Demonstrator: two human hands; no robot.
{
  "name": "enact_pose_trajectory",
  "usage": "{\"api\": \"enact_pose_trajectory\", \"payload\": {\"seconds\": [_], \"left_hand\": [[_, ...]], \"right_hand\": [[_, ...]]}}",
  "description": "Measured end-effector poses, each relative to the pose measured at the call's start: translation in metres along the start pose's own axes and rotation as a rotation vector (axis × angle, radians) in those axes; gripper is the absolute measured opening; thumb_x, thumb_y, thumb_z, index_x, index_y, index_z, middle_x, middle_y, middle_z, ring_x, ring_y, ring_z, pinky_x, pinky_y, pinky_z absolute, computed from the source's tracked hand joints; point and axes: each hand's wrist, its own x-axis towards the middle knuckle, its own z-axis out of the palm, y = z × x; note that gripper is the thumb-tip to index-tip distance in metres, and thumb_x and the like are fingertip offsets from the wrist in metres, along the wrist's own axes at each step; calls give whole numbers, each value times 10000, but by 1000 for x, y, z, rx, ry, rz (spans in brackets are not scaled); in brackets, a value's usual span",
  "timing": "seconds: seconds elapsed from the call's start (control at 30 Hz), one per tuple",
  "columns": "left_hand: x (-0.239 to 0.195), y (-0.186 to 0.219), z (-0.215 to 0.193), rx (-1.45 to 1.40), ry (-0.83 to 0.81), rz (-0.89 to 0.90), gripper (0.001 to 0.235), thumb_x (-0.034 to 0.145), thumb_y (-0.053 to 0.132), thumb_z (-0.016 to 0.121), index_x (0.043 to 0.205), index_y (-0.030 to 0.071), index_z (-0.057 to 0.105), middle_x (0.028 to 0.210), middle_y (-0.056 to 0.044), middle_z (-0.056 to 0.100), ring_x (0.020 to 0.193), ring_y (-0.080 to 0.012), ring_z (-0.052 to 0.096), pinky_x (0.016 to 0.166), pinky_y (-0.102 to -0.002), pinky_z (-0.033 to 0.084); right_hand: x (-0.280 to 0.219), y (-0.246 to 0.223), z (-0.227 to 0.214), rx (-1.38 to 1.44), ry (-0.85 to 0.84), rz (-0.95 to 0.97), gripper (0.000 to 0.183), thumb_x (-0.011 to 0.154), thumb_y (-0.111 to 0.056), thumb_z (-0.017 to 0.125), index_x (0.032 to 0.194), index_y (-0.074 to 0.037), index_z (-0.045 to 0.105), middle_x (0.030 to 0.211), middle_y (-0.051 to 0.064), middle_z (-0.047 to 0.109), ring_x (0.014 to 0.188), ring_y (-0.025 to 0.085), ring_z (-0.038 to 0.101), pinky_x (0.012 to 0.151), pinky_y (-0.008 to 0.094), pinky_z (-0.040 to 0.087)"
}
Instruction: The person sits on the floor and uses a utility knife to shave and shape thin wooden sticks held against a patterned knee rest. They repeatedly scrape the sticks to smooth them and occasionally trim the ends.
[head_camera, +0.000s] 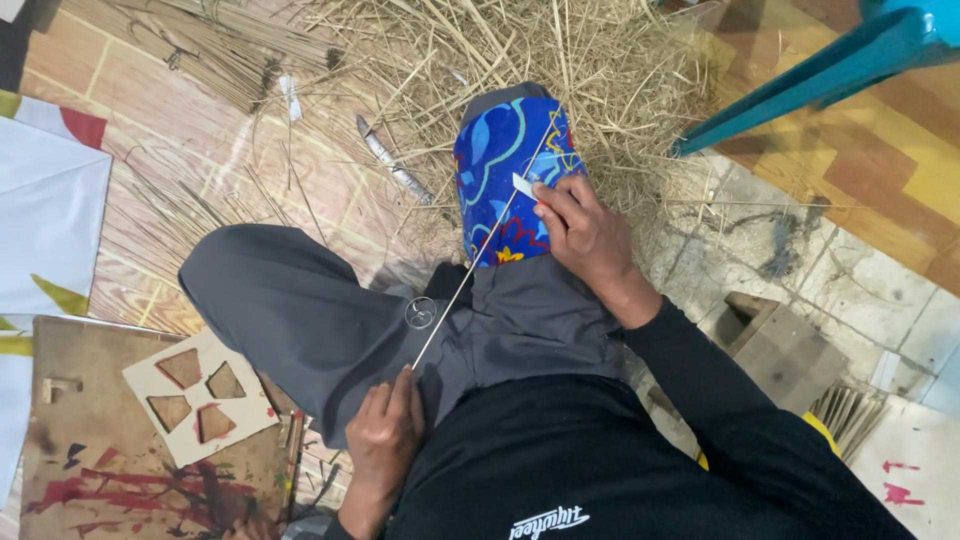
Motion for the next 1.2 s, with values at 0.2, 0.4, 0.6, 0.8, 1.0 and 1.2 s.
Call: {"api": "enact_pose_trajectory", "payload": {"seconds": [0.2, 0.4, 0.6, 0.8, 1.0, 1.2], "left_hand": [[-18, -8, 1, -157, 70, -103, 72, 932, 79, 774, 995, 46, 772, 775, -47, 697, 619, -186, 642, 599, -302, 567], [84, 13, 60, -518, 120, -209, 21, 882, 8, 760, 890, 17, 777, 684, -130, 712, 618, -315, 725, 504, -369, 564], [168, 46, 122, -419, 235, -58, 21, 873, 101, 756, 875, 87, 770, 669, -99, 679, 622, -310, 715, 512, -388, 563], [185, 62, 135, -201, 204, -37, 90, 909, 129, 713, 824, 122, 743, 657, -13, 650, 561, -231, 698, 463, -314, 556], [174, 55, 126, -179, 195, -12, 70, 913, 146, 696, 886, 109, 748, 682, -48, 632, 595, -251, 698, 496, -328, 567], [155, 46, 116, -178, 203, -26, 51, 899, 121, 718, 868, 101, 754, 664, -50, 624, 573, -260, 688, 479, -336, 556]], "right_hand": [[-4, -1, -9, 190, 23, 142, 253, 1069, -295, 640, 1263, -173, 747, 1159, -8, 643, 861, 211, 689, 544, 355, 500], [0, -11, -27, 330, 110, 159, 242, 1014, -275, 726, 1250, -269, 776, 1083, -14, 681, 938, 352, 733, 720, 501, 602], [4, -18, -29, 64, -50, 59, 266, 1027, -398, 635, 1277, -375, 724, 1104, -66, 649, 834, 335, 741, 640, 539, 621], [8, -8, -21, 108, -193, 106, 279, 1043, -371, 585, 1302, -379, 688, 1092, -28, 618, 848, 433, 719, 679, 629, 600], [13, -5, -14, 102, -227, 138, 291, 1053, -391, 560, 1318, -366, 679, 1128, -22, 620, 862, 440, 718, 699, 633, 601], [15, -7, -10, 114, -265, 134, 279, 1043, -381, 575, 1299, -359, 685, 1121, -15, 607, 865, 443, 719, 700, 641, 605]]}}
